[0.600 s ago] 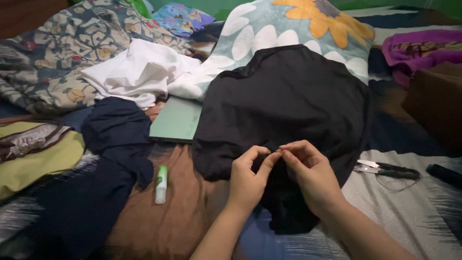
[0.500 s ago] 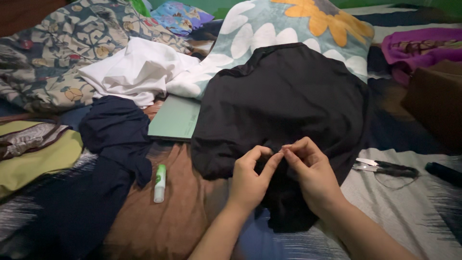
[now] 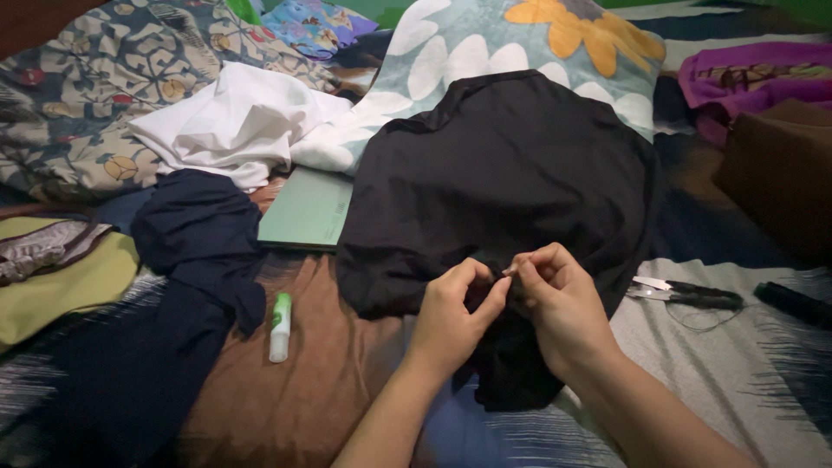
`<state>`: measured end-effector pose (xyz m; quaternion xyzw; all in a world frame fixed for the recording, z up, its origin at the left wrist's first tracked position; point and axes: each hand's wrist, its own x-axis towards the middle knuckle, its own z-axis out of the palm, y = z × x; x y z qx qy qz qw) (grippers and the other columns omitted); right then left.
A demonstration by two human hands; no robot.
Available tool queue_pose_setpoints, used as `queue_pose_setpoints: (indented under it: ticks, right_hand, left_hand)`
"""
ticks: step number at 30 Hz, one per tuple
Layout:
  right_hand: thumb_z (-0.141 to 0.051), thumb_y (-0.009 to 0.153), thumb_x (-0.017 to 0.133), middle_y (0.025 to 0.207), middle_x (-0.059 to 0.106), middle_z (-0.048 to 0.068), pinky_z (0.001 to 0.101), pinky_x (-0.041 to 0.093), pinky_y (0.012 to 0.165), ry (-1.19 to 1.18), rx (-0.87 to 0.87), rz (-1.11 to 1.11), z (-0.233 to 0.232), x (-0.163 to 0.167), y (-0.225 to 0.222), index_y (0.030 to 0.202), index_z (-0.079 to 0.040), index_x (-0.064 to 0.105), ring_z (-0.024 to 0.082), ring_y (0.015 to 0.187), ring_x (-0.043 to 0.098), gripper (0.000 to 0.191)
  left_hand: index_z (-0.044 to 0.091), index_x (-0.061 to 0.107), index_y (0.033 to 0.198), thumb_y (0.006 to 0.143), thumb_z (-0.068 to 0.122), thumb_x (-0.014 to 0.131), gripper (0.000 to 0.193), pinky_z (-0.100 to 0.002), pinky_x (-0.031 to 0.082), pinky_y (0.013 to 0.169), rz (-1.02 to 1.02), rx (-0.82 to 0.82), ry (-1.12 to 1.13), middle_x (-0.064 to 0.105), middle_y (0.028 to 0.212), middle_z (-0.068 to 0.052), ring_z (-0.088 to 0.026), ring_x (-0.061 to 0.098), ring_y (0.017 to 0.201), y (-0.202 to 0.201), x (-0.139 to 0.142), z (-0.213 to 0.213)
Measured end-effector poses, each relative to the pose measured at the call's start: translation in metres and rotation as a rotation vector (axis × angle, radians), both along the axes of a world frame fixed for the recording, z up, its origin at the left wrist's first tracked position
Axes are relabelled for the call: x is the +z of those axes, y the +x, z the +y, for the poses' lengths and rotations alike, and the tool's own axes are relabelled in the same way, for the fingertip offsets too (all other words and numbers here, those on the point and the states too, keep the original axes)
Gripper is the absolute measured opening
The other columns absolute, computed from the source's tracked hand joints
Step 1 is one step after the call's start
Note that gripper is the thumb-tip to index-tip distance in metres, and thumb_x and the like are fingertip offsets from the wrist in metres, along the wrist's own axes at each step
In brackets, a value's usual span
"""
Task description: The person sits at a bed and hand-sews a black garment with a needle and thread, pulling the needle through the fabric and gathering the material as they stitch. Scissors and a thread spool lie beside them on the bed, and they reposition the garment repeatedly while working along the edge.
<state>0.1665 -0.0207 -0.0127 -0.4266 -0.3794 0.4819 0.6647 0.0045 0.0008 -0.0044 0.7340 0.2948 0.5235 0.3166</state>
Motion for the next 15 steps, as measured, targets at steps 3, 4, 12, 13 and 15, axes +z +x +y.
queue_pose_setpoints:
  ticks: [3,4,12,13,15]
  right_hand:
    - [-0.011,0.1,0.057,0.094,0.064,0.005,0.0299,0.05,0.076,0.019,-0.001,0.084,0.0,-0.002,-0.003,0.1,-0.007,0.057,0.013,0.08,0.059,0.004]
    - [-0.011,0.1,0.057,0.094,0.064,0.006,0.0308,0.052,0.078,0.022,-0.003,0.099,-0.001,-0.003,-0.003,0.1,-0.007,0.057,0.014,0.083,0.061,0.005]
    - [-0.016,0.102,0.055,0.099,0.064,0.005,0.0304,0.053,0.083,0.047,-0.121,0.1,-0.008,0.003,-0.014,0.104,-0.008,0.056,0.014,0.092,0.065,0.008]
    - [-0.016,0.102,0.056,0.101,0.066,0.005,0.0292,0.051,0.082,0.041,-0.085,0.069,-0.008,0.005,-0.016,0.106,-0.008,0.057,0.013,0.091,0.062,0.009]
    - [-0.015,0.102,0.058,0.106,0.068,0.004,0.0267,0.046,0.079,0.03,-0.02,0.005,-0.009,0.008,-0.018,0.109,-0.007,0.06,0.011,0.089,0.057,0.011]
  left_hand:
    - [-0.002,0.062,0.091,0.092,0.023,0.071,0.026,-0.035,0.052,0.066,0.015,0.011,0.039,0.067,0.083,-0.017,-0.027,0.068,0.072,0.0,-0.003,0.0]
    - [-0.002,0.061,0.093,0.094,0.023,0.07,0.026,-0.035,0.052,0.067,0.013,0.003,0.074,0.066,0.085,-0.017,-0.027,0.067,0.074,0.0,-0.004,0.001]
    - [-0.001,0.058,0.098,0.101,0.025,0.063,0.026,-0.033,0.051,0.065,-0.008,-0.077,-0.029,0.065,0.079,-0.014,-0.021,0.065,0.07,0.001,-0.011,0.002]
    - [-0.001,0.059,0.098,0.1,0.024,0.064,0.026,-0.032,0.05,0.064,-0.049,-0.058,-0.043,0.065,0.077,-0.013,-0.019,0.065,0.069,0.0,-0.01,0.003]
    - [0.0,0.061,0.096,0.1,0.023,0.065,0.024,-0.031,0.05,0.062,-0.133,-0.026,-0.07,0.067,0.074,-0.01,-0.014,0.063,0.068,0.0,-0.008,0.004]
